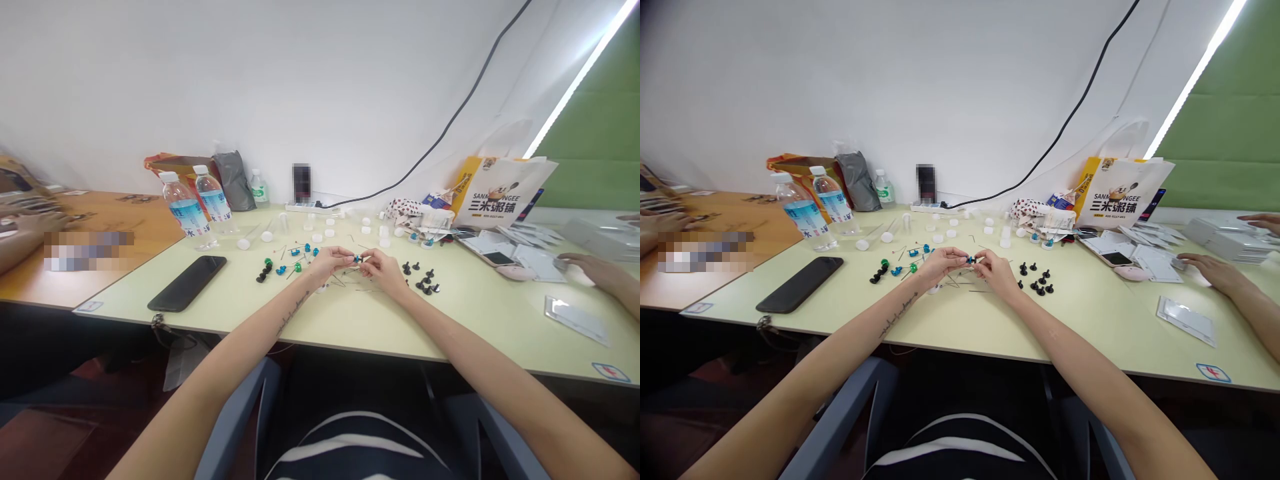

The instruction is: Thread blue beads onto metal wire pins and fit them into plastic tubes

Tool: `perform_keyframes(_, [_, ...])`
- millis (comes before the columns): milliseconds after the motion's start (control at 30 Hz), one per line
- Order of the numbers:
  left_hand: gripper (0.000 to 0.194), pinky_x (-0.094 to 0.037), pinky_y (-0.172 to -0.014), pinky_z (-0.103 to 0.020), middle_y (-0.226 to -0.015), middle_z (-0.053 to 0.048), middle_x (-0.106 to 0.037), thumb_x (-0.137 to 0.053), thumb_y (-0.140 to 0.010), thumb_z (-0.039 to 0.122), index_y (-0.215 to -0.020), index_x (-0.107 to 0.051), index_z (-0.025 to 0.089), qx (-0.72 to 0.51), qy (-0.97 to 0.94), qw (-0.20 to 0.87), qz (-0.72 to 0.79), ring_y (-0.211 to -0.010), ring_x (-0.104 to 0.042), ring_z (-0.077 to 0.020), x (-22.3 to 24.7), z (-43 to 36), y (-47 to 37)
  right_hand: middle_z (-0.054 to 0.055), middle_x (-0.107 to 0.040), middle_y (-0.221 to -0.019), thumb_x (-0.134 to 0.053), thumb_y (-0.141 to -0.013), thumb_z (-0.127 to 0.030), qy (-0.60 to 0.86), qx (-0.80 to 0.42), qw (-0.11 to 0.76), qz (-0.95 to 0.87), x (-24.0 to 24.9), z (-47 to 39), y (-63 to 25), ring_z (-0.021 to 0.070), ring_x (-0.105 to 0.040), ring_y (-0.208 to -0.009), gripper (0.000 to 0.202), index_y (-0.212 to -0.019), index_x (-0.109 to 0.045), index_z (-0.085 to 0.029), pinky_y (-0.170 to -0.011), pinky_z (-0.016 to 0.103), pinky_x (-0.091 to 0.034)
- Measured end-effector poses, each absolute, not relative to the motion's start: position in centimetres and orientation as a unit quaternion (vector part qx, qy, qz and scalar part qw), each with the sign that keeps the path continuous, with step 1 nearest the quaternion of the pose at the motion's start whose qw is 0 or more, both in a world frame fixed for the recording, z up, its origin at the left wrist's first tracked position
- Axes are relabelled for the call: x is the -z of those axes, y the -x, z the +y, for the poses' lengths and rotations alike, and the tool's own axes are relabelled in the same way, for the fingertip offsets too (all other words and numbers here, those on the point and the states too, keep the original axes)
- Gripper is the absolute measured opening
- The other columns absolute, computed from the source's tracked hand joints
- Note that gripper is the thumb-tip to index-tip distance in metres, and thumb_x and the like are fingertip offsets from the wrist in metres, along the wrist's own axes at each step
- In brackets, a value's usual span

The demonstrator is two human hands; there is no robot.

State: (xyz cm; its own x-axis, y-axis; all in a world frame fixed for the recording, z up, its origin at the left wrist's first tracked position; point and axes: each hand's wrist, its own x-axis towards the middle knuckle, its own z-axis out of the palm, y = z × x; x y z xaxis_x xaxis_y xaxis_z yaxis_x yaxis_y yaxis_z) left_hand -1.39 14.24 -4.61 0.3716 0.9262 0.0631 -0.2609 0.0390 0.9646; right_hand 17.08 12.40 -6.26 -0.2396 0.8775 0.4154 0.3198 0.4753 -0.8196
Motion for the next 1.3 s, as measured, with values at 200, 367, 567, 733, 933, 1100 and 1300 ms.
perform_keyframes(200, [0.027,-0.045,-0.089,-0.034,-0.071,-0.005,-0.066,-0.077,-0.060,0.018,-0.079,-0.061,0.009,-0.459,-0.520,0.646,0.320,-0.076,-0.065,-0.0158,4.54,14.18,1.40,0.001,-0.066,-0.069,-0.055,-0.078,-0.040,0.407,-0.313,0.461,-0.724,6.11,12.34,-17.07,0.0144,-0.061,-0.057,0.025,-0.092,-0.054,-0.020,-0.058,0.029,-0.052])
perform_keyframes(367, [0.027,-0.045,-0.089,-0.034,-0.072,-0.005,-0.066,-0.077,-0.059,0.018,-0.079,-0.061,0.009,-0.457,-0.517,0.648,0.323,-0.076,-0.065,-0.0155,4.43,14.10,1.41,0.002,-0.066,-0.069,-0.055,-0.078,-0.042,0.406,-0.314,0.463,-0.723,5.93,12.26,-17.03,0.0145,-0.061,-0.056,0.025,-0.090,-0.055,-0.020,-0.058,0.029,-0.053])
perform_keyframes(567, [0.028,-0.045,-0.088,-0.034,-0.071,-0.005,-0.066,-0.078,-0.058,0.017,-0.078,-0.061,0.009,-0.460,-0.510,0.648,0.328,-0.074,-0.065,-0.0149,4.37,14.04,1.37,0.002,-0.066,-0.069,-0.054,-0.079,-0.041,0.409,-0.309,0.456,-0.727,5.94,12.19,-17.02,0.0147,-0.061,-0.057,0.025,-0.093,-0.054,-0.020,-0.057,0.029,-0.052])
perform_keyframes(733, [0.026,-0.045,-0.088,-0.033,-0.070,-0.004,-0.065,-0.077,-0.059,0.016,-0.078,-0.061,0.009,-0.464,-0.507,0.648,0.329,-0.073,-0.065,-0.0142,4.22,13.93,1.29,0.000,-0.065,-0.069,-0.055,-0.078,-0.038,0.410,-0.306,0.458,-0.727,6.05,12.25,-17.04,0.0150,-0.062,-0.057,0.026,-0.097,-0.053,-0.021,-0.057,0.028,-0.052])
perform_keyframes(933, [0.025,-0.045,-0.089,-0.033,-0.070,-0.004,-0.066,-0.076,-0.060,0.016,-0.078,-0.061,0.009,-0.461,-0.509,0.649,0.328,-0.073,-0.065,-0.0141,4.18,13.85,1.26,0.001,-0.065,-0.069,-0.055,-0.078,-0.038,0.409,-0.309,0.455,-0.728,6.00,12.28,-17.06,0.0153,-0.062,-0.058,0.022,-0.093,-0.053,-0.021,-0.058,0.029,-0.052])
perform_keyframes(1100, [0.025,-0.044,-0.090,-0.035,-0.073,-0.006,-0.067,-0.076,-0.061,0.016,-0.078,-0.060,0.008,-0.459,-0.512,0.648,0.328,-0.075,-0.066,-0.0155,4.27,13.94,1.26,0.001,-0.065,-0.070,-0.055,-0.078,-0.038,0.409,-0.306,0.458,-0.728,6.09,12.37,-17.11,0.0148,-0.062,-0.057,0.022,-0.092,-0.054,-0.021,-0.058,0.028,-0.052])
perform_keyframes(1300, [0.026,-0.044,-0.090,-0.034,-0.072,-0.005,-0.066,-0.076,-0.060,0.016,-0.079,-0.061,0.008,-0.459,-0.516,0.647,0.324,-0.075,-0.065,-0.0146,4.54,14.18,1.37,0.001,-0.065,-0.069,-0.055,-0.079,-0.038,0.411,-0.308,0.459,-0.725,6.10,12.35,-17.07,0.0144,-0.062,-0.057,0.022,-0.091,-0.054,-0.020,-0.057,0.028,-0.052])
